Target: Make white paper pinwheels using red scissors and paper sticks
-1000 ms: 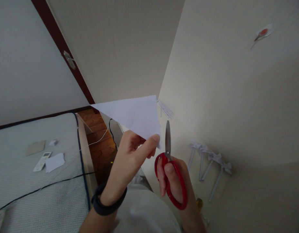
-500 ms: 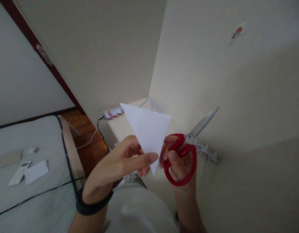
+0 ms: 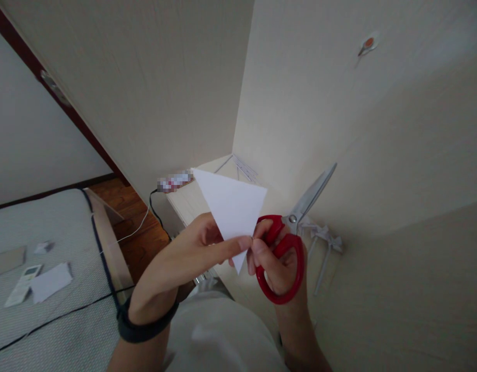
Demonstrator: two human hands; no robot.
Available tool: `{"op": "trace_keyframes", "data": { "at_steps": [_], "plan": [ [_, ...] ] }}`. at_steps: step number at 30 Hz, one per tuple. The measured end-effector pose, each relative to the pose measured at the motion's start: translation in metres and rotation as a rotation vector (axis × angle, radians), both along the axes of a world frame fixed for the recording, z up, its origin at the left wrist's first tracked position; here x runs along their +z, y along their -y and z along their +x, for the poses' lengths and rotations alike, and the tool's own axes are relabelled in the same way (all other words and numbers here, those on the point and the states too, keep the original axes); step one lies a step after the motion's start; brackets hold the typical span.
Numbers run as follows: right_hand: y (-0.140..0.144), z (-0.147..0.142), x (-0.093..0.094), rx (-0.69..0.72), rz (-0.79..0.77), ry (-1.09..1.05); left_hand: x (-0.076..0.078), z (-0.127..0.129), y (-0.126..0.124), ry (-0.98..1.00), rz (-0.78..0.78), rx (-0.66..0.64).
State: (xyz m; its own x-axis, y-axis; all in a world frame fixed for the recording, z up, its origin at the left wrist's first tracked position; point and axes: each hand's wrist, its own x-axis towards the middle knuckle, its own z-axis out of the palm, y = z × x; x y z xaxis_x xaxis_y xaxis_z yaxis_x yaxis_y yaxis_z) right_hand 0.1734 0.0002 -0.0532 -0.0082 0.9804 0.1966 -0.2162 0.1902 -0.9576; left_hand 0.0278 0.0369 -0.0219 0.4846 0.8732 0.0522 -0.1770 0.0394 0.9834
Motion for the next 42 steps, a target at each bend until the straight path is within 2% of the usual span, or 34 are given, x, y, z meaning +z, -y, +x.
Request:
{"op": "trace_keyframes", "data": {
  "at_steps": [4,11,16,18,21,23,27,29,35,40,42],
  "plan": [
    [0.0,0.001,-0.002,0.001,0.035,0.073,-0.006,0.001,-0.001,0.058,-0.044,0.159],
    [-0.002,0.001,-0.003,-0.074,0.04,0.092,-0.01,0.0,-0.003,0.137,-0.102,0.21],
    [-0.004,0.006,-0.01,-0.119,0.043,0.097,-0.005,0.0,-0.003,0.245,-0.121,0.341],
    [-0.004,0.007,-0.012,-0.076,0.045,0.042,-0.003,-0.001,-0.003,0.268,-0.113,0.405],
    [-0.002,0.006,-0.011,0.071,0.051,-0.022,0.0,-0.001,-0.003,0.291,-0.092,0.492],
    [0.001,0.003,-0.009,0.099,0.076,0.023,0.002,-0.001,-0.002,0.308,-0.08,0.536],
    [0.006,-0.003,-0.011,0.002,0.145,0.227,0.005,-0.002,0.002,0.344,-0.058,0.595],
    [0.008,-0.005,-0.015,-0.002,0.156,0.301,0.004,-0.002,0.004,0.36,-0.05,0.623],
    [0.005,-0.002,-0.023,0.138,0.154,0.388,0.003,-0.004,0.006,0.377,-0.017,0.694],
    [0.003,0.004,-0.012,0.398,0.02,0.38,0.003,-0.002,0.008,0.367,-0.034,0.726],
    [0.006,0.005,-0.007,0.413,-0.023,0.392,0.003,-0.001,0.008,0.364,-0.038,0.76]
  ]
}}
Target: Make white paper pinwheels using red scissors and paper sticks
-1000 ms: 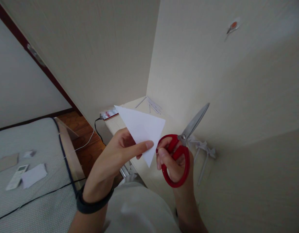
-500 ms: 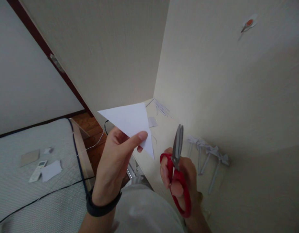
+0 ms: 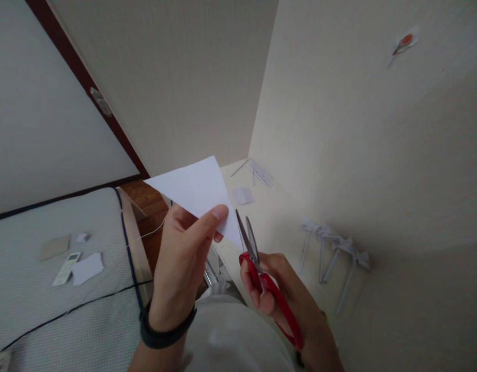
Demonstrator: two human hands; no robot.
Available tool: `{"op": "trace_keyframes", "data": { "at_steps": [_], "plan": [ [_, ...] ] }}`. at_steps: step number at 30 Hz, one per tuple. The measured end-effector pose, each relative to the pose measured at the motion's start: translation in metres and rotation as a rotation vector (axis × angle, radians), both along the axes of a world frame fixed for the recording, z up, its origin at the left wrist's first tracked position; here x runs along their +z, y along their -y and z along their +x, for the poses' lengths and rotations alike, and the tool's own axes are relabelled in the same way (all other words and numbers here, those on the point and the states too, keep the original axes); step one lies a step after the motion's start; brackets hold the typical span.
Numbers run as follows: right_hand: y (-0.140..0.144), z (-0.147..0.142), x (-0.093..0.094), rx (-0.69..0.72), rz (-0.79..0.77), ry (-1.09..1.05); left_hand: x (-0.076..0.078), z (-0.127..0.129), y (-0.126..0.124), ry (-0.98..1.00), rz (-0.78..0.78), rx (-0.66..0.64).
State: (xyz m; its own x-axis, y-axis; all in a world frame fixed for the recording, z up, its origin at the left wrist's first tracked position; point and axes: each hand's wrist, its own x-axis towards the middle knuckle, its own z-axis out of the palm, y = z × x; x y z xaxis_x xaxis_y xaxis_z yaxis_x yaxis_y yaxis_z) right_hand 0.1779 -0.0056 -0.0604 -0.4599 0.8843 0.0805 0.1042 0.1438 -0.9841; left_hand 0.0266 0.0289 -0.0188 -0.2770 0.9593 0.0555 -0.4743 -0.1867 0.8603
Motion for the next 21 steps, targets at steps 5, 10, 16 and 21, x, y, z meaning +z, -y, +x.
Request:
{"op": "trace_keyframes", "data": {
  "at_steps": [5,10,16,21],
  "plan": [
    [0.004,-0.001,0.002,-0.1,-0.01,0.028,0.001,0.003,0.0,0.038,0.042,0.02],
    [-0.002,0.002,-0.004,-0.023,0.028,-0.045,0.004,0.004,0.003,-0.003,0.028,0.014],
    [-0.005,0.015,-0.001,-0.015,0.1,-0.079,0.002,0.004,0.003,-0.035,0.025,0.038],
    [-0.008,0.02,0.002,0.09,0.122,-0.085,0.001,0.003,0.002,-0.01,0.023,0.016]
  ]
}}
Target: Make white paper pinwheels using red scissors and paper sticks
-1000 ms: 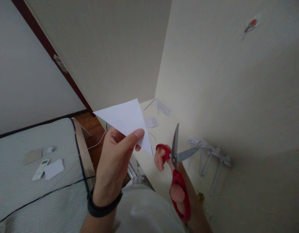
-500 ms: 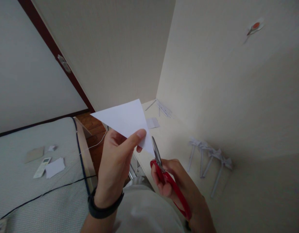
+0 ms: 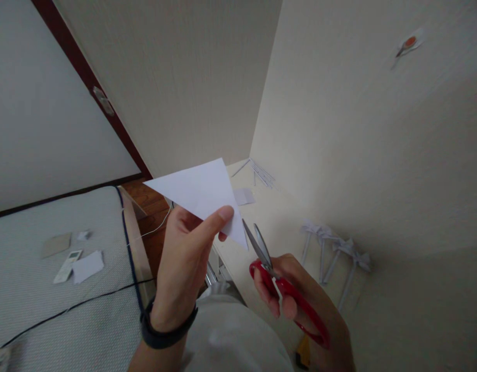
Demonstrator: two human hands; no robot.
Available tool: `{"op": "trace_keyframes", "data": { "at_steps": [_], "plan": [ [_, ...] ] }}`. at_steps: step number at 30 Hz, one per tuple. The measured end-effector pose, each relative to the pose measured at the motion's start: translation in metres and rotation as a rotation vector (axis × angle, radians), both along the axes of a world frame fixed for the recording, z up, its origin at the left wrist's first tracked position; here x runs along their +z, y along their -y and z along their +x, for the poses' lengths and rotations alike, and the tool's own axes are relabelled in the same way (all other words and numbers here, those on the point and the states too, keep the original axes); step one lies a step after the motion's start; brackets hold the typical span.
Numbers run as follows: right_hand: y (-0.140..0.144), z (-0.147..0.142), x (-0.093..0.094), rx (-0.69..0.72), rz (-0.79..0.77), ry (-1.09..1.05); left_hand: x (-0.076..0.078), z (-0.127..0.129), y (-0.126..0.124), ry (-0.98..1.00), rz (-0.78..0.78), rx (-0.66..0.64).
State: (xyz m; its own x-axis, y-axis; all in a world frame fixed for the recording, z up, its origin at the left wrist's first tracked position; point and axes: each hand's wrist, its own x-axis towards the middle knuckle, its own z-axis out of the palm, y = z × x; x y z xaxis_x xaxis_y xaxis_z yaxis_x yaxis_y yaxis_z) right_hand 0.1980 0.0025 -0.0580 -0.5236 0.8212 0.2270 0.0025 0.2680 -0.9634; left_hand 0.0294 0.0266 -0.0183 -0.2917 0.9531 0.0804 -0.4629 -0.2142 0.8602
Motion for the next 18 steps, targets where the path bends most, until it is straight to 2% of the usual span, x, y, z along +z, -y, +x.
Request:
{"op": "trace_keyframes", "data": {
  "at_steps": [4,9,12,16,18],
  "plan": [
    [-0.002,0.0,0.001,0.065,-0.015,0.009,0.001,0.0,0.0,-0.011,-0.035,0.0],
    [-0.003,0.002,0.0,0.066,-0.058,-0.013,0.002,0.0,0.0,-0.035,-0.037,-0.013],
    [0.002,0.003,0.0,0.027,-0.102,-0.018,0.003,0.0,0.0,-0.041,-0.055,-0.014],
    [0.008,0.001,0.002,-0.104,-0.146,-0.008,0.003,0.0,0.001,-0.034,-0.05,-0.021],
    [0.006,-0.001,0.003,-0.071,-0.121,0.005,0.003,0.001,0.0,-0.043,-0.044,-0.02]
  ]
}}
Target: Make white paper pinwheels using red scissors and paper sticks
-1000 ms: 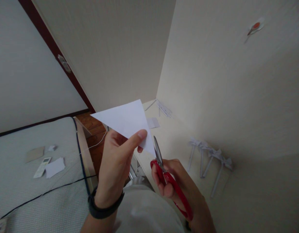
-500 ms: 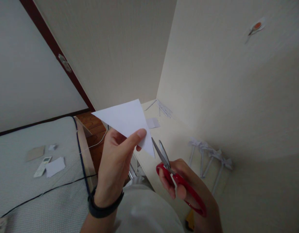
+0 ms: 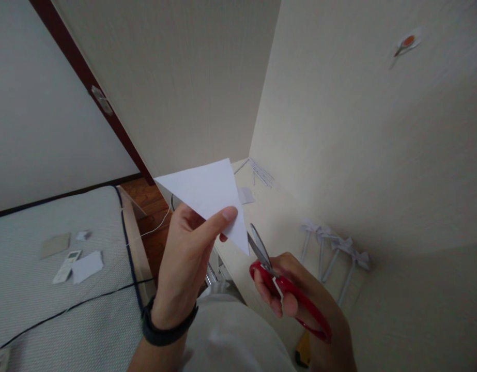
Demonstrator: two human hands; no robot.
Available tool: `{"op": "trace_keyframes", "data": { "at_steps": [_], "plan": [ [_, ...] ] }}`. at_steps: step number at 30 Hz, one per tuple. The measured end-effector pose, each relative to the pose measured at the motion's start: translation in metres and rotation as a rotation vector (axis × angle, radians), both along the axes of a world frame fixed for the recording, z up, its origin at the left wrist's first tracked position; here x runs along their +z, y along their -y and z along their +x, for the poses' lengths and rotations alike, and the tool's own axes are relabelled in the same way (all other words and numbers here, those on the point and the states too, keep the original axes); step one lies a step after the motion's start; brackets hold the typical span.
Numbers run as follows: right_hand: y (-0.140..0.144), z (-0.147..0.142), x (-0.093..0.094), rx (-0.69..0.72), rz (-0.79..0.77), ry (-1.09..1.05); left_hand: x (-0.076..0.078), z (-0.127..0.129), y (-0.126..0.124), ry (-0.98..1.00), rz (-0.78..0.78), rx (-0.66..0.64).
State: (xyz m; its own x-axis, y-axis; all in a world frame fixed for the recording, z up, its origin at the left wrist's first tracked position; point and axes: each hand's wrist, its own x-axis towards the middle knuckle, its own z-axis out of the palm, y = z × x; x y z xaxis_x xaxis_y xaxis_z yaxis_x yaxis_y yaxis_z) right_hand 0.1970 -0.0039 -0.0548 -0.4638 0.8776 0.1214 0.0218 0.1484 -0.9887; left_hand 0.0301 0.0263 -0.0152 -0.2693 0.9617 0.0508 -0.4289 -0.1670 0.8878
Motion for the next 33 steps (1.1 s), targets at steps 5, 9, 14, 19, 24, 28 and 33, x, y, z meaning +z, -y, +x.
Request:
{"op": "trace_keyframes", "data": {
  "at_steps": [5,9,14,19,24,28,33],
  "plan": [
    [-0.009,-0.008,0.002,0.077,0.049,-0.022,-0.001,0.0,0.0,-0.019,-0.012,0.002],
    [-0.005,-0.018,0.004,-0.002,0.016,-0.044,-0.003,0.001,0.002,-0.056,-0.006,-0.008],
    [0.0,-0.026,0.003,-0.149,-0.002,-0.049,-0.005,0.001,0.003,-0.12,0.04,-0.033],
    [-0.002,-0.027,0.002,-0.088,-0.062,-0.073,-0.005,0.002,0.002,-0.121,0.051,-0.054],
    [-0.004,-0.031,0.007,-0.086,-0.12,-0.119,-0.006,0.003,0.003,-0.113,0.054,-0.07],
    [-0.004,-0.032,0.008,-0.094,-0.083,-0.119,-0.009,0.003,0.003,-0.135,0.084,-0.063],
    [-0.002,-0.03,0.004,-0.174,-0.027,-0.071,-0.009,0.003,0.004,-0.144,0.095,-0.041]
  ]
}}
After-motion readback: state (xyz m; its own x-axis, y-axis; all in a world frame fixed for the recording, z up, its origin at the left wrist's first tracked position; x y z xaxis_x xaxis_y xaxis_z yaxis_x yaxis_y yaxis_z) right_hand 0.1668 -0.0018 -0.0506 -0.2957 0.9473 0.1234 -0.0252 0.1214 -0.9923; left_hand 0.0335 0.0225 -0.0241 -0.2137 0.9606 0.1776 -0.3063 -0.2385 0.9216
